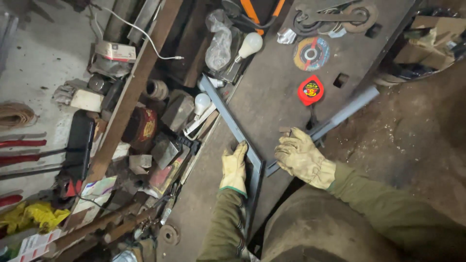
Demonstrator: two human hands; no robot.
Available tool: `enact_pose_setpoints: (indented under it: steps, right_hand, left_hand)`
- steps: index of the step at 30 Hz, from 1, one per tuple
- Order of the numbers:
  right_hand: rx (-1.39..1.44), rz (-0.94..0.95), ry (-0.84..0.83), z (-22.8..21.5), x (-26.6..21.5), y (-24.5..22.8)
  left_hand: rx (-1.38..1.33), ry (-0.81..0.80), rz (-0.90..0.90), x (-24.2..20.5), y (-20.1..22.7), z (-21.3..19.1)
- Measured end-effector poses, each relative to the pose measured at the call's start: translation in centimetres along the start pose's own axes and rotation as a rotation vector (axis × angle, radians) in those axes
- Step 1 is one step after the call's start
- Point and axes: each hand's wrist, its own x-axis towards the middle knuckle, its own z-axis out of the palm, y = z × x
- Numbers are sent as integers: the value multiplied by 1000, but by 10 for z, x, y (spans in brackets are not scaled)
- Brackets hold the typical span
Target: The person aligns two metal bars into a right angle on a workbench, then picks up a third bar and places it alongside the others. The person briefly moves away from the bench and returns to continue arranging the bars.
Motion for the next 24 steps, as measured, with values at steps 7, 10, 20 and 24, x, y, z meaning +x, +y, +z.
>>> enact_pose_setpoints:
  steps: [7,10,20,24]
  right_hand:
    - [44,139,62,11,2,-3]
    - [-503,-104,28,23,-9,-6]
    - [-2291,-859,-452,44,-53,4]
    - [-2386,-319,-410,11,-46,43]
  left_hand:
    - [177,-10,48,-17,34,1]
    - [193,26,-50,-19,39,2]
    - [203,-9,-80,-21,48,2]
    - [202,-3,-12,-12,31,1]
